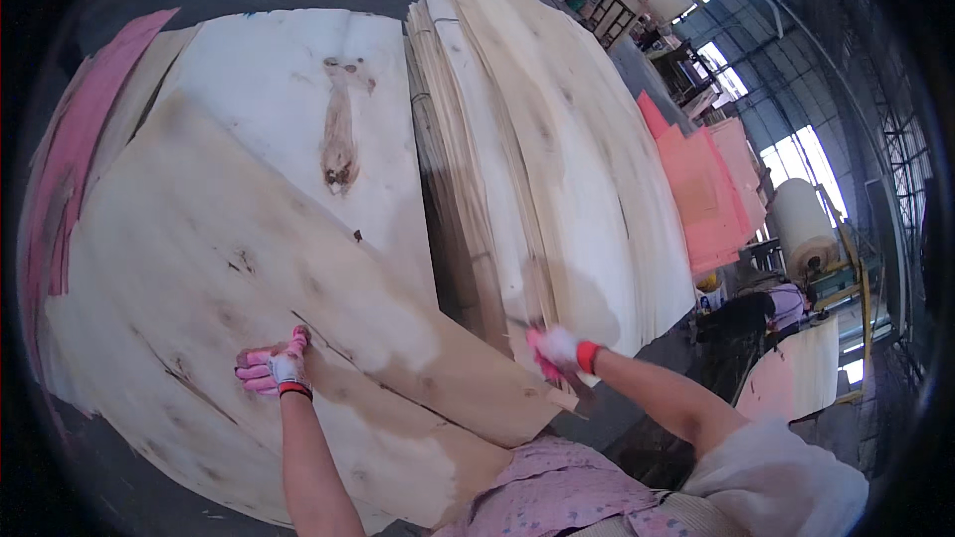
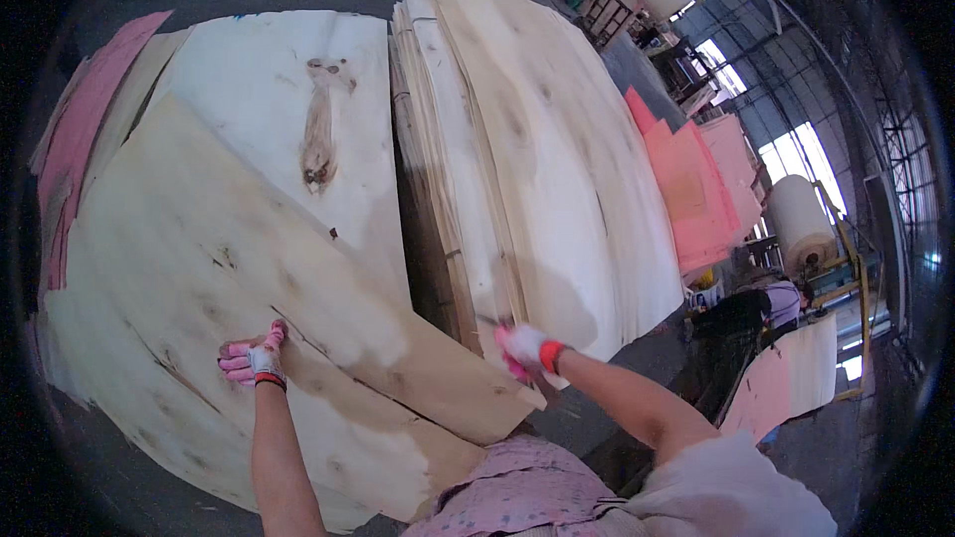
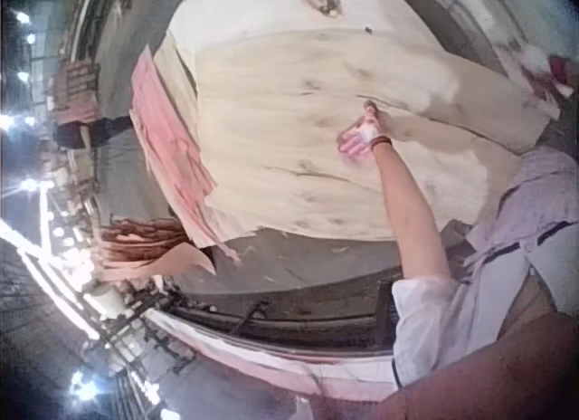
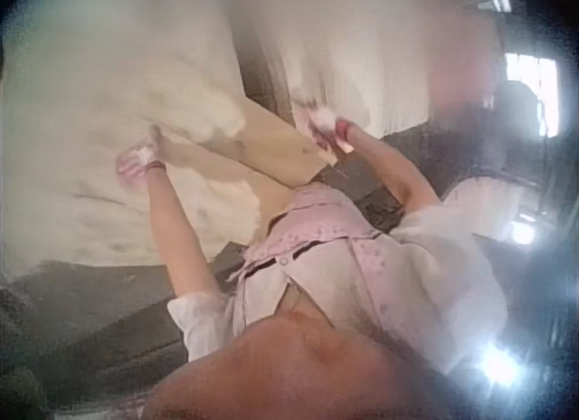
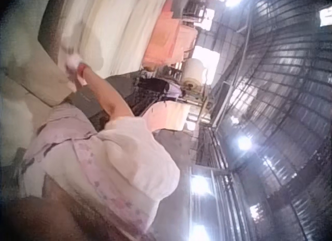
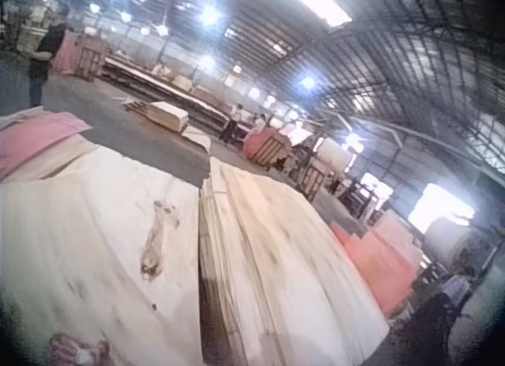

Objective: The person lays wooden strips onto a long work surface, then picks up veneer sheets from adjacent stacks and places them onto the surface.

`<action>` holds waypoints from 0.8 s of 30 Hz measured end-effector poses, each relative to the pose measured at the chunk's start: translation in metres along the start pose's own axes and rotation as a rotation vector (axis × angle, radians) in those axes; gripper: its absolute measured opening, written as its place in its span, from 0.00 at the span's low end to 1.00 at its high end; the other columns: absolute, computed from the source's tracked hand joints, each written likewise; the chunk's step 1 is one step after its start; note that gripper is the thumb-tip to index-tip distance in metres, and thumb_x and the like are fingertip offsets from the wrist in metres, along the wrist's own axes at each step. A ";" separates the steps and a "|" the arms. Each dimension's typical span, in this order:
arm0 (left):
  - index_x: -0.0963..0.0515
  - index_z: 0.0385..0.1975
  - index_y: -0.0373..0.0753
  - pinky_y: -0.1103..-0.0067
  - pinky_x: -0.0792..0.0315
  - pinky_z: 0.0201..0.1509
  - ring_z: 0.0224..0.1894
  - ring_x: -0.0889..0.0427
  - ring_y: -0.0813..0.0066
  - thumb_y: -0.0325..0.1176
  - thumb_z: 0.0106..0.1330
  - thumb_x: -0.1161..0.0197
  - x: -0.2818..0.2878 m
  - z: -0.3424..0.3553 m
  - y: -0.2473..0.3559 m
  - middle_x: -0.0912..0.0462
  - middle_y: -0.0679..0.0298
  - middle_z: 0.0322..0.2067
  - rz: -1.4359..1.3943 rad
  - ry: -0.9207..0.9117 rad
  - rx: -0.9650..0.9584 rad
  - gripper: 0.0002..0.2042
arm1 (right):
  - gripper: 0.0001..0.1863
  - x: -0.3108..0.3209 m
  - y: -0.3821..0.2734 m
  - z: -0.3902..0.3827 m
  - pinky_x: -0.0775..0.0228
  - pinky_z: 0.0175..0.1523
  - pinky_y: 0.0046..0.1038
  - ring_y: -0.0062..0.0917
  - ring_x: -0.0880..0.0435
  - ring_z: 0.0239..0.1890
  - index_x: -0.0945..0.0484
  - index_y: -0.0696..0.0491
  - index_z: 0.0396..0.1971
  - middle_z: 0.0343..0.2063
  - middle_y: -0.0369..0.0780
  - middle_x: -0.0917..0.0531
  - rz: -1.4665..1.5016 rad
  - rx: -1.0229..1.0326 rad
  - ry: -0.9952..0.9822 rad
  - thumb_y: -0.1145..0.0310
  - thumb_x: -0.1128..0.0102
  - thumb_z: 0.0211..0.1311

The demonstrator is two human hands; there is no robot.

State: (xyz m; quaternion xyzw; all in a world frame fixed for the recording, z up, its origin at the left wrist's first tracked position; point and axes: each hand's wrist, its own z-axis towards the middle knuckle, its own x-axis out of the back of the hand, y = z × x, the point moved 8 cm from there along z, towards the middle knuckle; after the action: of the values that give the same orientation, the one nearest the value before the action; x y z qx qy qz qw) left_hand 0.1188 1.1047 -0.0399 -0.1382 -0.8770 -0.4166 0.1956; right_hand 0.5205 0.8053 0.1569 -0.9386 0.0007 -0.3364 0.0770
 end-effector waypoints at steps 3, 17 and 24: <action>0.30 0.48 0.23 0.71 0.29 0.47 0.41 0.23 0.56 0.55 0.46 0.29 -0.008 0.014 -0.015 0.22 0.46 0.44 0.179 0.083 -0.008 0.40 | 0.27 -0.005 0.040 -0.034 0.33 0.18 0.31 0.25 0.26 0.12 0.26 0.56 0.18 0.12 0.39 0.25 0.043 -0.031 -0.142 0.46 0.53 0.62; 0.37 0.53 0.28 0.72 0.29 0.46 0.45 0.27 0.61 0.42 0.64 0.50 -0.018 0.050 -0.048 0.30 0.49 0.48 0.487 0.148 -0.055 0.24 | 0.25 0.012 0.004 -0.030 0.36 0.16 0.26 0.22 0.29 0.11 0.29 0.53 0.17 0.11 0.37 0.26 0.057 0.082 -0.071 0.49 0.56 0.65; 0.35 0.53 0.26 0.73 0.37 0.56 0.52 0.32 0.56 0.59 0.46 0.32 -0.042 0.097 -0.088 0.30 0.46 0.50 0.176 0.066 -0.103 0.44 | 0.25 0.030 0.028 -0.063 0.37 0.15 0.26 0.22 0.28 0.10 0.26 0.55 0.21 0.12 0.38 0.25 -0.046 -0.038 -0.175 0.47 0.52 0.63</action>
State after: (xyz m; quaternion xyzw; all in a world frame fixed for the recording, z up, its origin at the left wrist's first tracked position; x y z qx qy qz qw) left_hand 0.0987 1.1231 -0.1746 -0.2108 -0.8318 -0.4469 0.2530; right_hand 0.5052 0.7672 0.2202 -0.9654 -0.0210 -0.2547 0.0514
